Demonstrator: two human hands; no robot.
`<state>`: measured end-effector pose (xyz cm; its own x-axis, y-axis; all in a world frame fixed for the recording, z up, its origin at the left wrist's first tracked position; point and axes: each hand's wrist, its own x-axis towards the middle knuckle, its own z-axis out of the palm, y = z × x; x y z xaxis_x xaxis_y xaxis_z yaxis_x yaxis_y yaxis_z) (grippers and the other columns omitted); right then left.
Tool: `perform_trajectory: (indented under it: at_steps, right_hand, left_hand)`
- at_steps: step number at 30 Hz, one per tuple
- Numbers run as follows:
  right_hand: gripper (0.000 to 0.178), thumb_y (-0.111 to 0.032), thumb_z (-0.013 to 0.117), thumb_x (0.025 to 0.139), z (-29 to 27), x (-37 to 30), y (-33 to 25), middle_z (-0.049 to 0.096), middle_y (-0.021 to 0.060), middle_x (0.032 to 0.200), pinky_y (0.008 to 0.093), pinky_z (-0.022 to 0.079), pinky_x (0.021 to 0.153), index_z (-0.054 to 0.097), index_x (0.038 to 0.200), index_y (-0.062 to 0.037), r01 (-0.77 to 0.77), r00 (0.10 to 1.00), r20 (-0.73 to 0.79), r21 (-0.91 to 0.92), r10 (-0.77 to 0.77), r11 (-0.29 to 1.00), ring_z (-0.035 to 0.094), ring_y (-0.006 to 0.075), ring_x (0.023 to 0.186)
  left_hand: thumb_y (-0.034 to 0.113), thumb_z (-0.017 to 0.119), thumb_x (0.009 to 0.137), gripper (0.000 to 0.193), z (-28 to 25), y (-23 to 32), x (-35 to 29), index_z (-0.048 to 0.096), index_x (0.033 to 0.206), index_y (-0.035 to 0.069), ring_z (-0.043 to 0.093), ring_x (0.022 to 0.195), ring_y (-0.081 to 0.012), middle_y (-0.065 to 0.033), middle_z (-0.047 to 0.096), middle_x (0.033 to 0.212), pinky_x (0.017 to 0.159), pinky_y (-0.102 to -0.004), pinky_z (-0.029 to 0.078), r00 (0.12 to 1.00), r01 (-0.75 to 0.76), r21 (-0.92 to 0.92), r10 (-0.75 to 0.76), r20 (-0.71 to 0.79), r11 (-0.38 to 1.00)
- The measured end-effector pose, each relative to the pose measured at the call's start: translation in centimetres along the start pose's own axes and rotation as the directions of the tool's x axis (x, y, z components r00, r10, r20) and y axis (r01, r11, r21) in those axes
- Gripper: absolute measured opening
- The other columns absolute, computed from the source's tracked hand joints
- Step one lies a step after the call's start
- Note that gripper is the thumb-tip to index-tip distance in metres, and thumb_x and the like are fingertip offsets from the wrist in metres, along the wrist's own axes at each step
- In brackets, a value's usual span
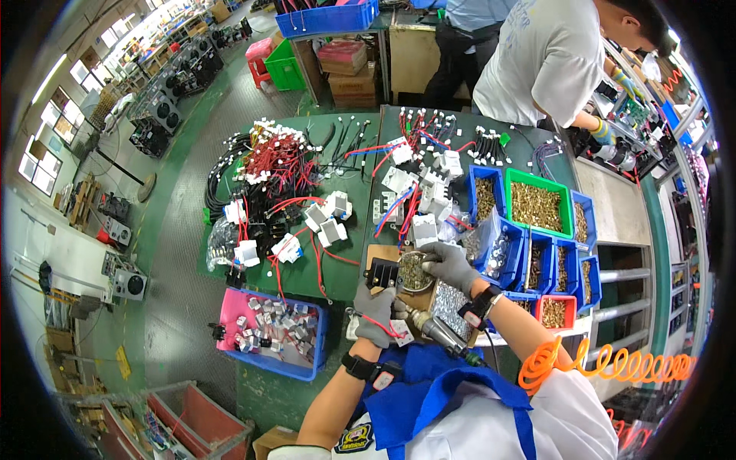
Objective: Assembling electrical component using an air screwdriver and wires on a workbench.
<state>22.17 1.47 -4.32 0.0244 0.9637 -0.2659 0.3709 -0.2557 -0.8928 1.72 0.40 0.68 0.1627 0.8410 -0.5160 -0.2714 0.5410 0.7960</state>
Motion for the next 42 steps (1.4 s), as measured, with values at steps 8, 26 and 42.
perform_trajectory:
  at_steps: [8, 26, 42]
  right_hand:
    - [0.043, -0.005, 0.064, 0.083, -1.0, -0.5, 0.1, 0.061, 0.0071, 0.101, 0.0305, 0.056, 0.072, 0.049, 0.122, 0.0026, -0.094, 0.994, 0.097, 0.578, 0.047, 0.811, 0.062, 0.0157, 0.083]
    - [0.059, -0.01, 0.064, 0.08, 1.1, -4.1, -9.0, 0.066, 0.0085, 0.086, 0.0299, 0.05, 0.073, 0.038, 0.132, -0.002, 0.153, 0.988, -0.003, 0.177, -0.155, 0.972, 0.061, 0.0136, 0.08]
    - [0.047, -0.011, 0.063, 0.078, 0.3, -1.4, -4.3, 0.067, 0.0105, 0.089, 0.0319, 0.05, 0.075, 0.051, 0.124, -0.0091, 0.141, 0.985, -0.09, -0.045, -0.145, 0.989, 0.064, 0.0199, 0.081]
  left_hand:
    - [0.001, 0.054, 0.081, 0.024, 0.6, -0.1, -0.2, 0.047, 0.104, 0.004, 0.056, 0.045, -0.0145, -0.0095, 0.061, 0.077, 0.038, -0.0285, 0.05, 0.999, 0.023, 0.051, -0.025, 0.024, 0.998]
    - [0.0, 0.063, 0.077, 0.029, 1.0, -0.6, -0.2, 0.055, 0.105, -0.002, 0.064, 0.074, -0.0147, -0.0087, 0.064, 0.089, 0.063, -0.0267, 0.054, 0.971, -0.23, 0.238, 0.238, -0.006, 0.944]
    - [-0.001, 0.057, 0.08, 0.024, 0.8, 1.2, -1.1, 0.053, 0.104, 0.0, 0.059, 0.049, -0.0135, -0.0104, 0.064, 0.083, 0.043, -0.0264, 0.051, 0.996, -0.023, 0.124, 0.034, -0.086, 0.992]
